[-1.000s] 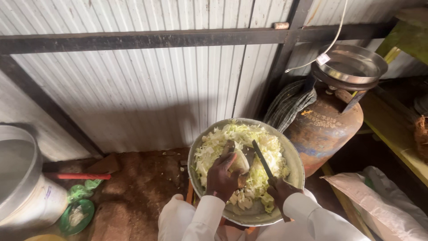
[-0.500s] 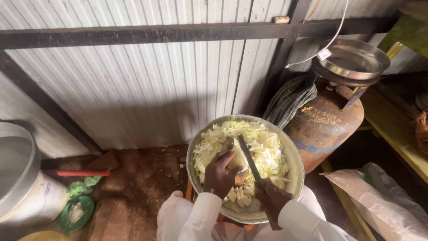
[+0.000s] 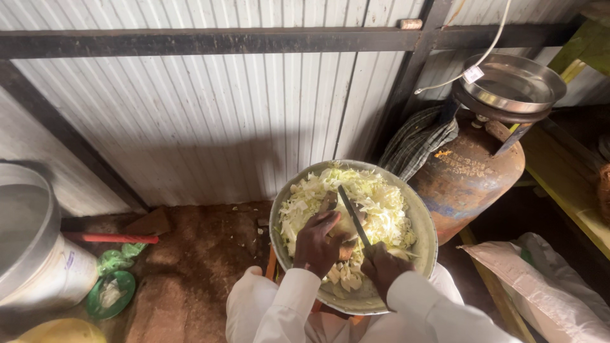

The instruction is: The person shreds cabbage into a large metal bowl using a handheld slicer tool, repeatedly running the cabbage head across the blade.

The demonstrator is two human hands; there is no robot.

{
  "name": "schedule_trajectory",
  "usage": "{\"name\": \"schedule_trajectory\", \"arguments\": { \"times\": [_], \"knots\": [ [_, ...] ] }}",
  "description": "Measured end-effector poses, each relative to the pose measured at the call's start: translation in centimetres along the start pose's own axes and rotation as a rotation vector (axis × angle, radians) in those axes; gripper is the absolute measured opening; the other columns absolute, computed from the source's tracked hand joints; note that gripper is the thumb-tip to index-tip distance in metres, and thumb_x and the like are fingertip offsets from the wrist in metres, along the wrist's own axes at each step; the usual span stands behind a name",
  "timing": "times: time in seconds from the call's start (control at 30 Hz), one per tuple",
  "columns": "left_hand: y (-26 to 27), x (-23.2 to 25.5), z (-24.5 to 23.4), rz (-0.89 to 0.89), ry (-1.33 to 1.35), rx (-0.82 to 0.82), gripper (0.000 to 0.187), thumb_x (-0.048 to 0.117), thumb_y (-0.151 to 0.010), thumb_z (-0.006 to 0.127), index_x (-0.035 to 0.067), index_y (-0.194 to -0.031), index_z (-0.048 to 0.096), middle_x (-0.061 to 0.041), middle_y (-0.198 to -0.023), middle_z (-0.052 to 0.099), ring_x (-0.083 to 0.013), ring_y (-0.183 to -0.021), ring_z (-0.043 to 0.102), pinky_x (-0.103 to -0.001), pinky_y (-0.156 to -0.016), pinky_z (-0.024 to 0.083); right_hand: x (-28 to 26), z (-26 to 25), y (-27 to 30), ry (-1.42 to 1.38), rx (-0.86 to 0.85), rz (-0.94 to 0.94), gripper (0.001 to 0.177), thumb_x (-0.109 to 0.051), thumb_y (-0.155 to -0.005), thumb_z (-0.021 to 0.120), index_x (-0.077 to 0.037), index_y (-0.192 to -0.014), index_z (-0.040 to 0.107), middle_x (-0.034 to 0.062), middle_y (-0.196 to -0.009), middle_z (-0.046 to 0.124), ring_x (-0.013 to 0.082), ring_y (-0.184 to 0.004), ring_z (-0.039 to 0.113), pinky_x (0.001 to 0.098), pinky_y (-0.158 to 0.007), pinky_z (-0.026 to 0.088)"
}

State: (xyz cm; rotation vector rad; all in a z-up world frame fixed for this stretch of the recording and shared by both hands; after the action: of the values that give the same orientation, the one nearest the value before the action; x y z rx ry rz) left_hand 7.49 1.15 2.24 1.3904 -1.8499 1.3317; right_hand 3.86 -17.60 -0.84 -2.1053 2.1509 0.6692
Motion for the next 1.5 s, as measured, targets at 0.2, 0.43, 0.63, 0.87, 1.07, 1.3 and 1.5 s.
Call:
{"name": "schedule_trajectory", "arguments": {
  "times": [0.2,0.43,0.63,0.87,1.07,1.3,1.5],
  "knots": [
    [-0.3,-0.2,-0.6,-0.055,0.027,0.02,0.046,0.023,-0.08,0.084,0.006,-0.122,0.074,-0.016,-0.127,0.071,-0.0301,-0.115,0.07,-0.036,-0.102,0.054,-2.3,-1.3,-3.5,0.053,-0.052,0.019,0.038,-0.044,-0.099,0.058,-0.011,-0.117,0.051,0.0157,-0.1,0.074,0.0375,-0.098,0.073,0.0487,-0.087,0.056],
    [0.2,-0.3,-0.4,-0.023,0.048,0.055,0.044,0.014,-0.078,0.082,0.003,-0.12,0.073,-0.016,-0.124,0.072,-0.0317,-0.113,0.071,-0.036,-0.1,0.055,-1.4,0.6,-3.2,0.098,-0.011,-0.035,0.036,-0.038,-0.095,0.063,-0.014,-0.119,0.052,0.0151,-0.094,0.074,0.0381,-0.09,0.074,0.0475,-0.081,0.058],
    [0.3,0.1,0.2,0.045,0.01,0.052,0.047,0.011,-0.077,0.083,0.002,-0.122,0.073,-0.019,-0.126,0.07,-0.0333,-0.116,0.069,-0.037,-0.103,0.053,0.5,2.3,-4.2,0.096,-0.105,-0.017,0.033,-0.039,-0.095,0.062,-0.013,-0.115,0.054,0.0133,-0.097,0.075,0.035,-0.094,0.074,0.0456,-0.085,0.057],
    [0.3,-0.8,0.2,-0.056,0.001,0.013,0.045,0.014,-0.082,0.076,0.004,-0.126,0.072,-0.017,-0.129,0.07,-0.0297,-0.118,0.069,-0.035,-0.106,0.052,4.4,4.4,-1.6,0.099,-0.125,-0.047,0.038,-0.043,-0.096,0.06,-0.011,-0.116,0.051,0.0103,-0.104,0.075,0.0324,-0.102,0.073,0.045,-0.091,0.053],
    [0.2,-0.8,0.1,-0.049,0.018,0.023,0.046,0.014,-0.081,0.078,0.002,-0.125,0.072,-0.019,-0.131,0.069,-0.0314,-0.12,0.068,-0.037,-0.108,0.05,5.5,6.0,-1.6,0.215,-0.24,-0.014,0.037,-0.044,-0.1,0.049,-0.016,-0.124,0.056,0.0099,-0.109,0.074,0.0293,-0.106,0.073,0.0452,-0.094,0.053],
    [-0.1,-0.2,-0.2,-0.034,-0.003,0.047,0.044,0.016,-0.079,0.079,0.002,-0.121,0.073,-0.018,-0.127,0.07,-0.0314,-0.116,0.069,-0.036,-0.103,0.054,3.5,4.3,-3.4,0.05,-0.05,-0.047,0.039,-0.045,-0.096,0.06,-0.015,-0.121,0.06,0.0136,-0.106,0.076,0.0327,-0.103,0.073,0.0443,-0.096,0.052],
    [0.0,0.0,-0.5,-0.028,0.016,0.05,0.043,0.015,-0.077,0.082,0.004,-0.118,0.075,-0.017,-0.125,0.072,-0.0312,-0.116,0.069,-0.036,-0.102,0.054,2.1,3.3,-6.1,0.041,-0.131,0.014,0.033,-0.041,-0.096,0.06,-0.017,-0.117,0.064,0.0135,-0.105,0.075,0.0317,-0.1,0.073,0.0448,-0.093,0.054]
  ]
}}
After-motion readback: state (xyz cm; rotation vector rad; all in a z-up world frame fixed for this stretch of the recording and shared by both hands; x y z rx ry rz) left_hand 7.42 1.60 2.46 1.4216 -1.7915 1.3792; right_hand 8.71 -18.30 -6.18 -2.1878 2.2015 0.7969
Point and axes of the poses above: each hand's wrist, its own y-axis away from the middle knuckle, its own z-axis out of the palm, x = y × z, the point moved 7 cm from there along -y, towards the middle knuckle
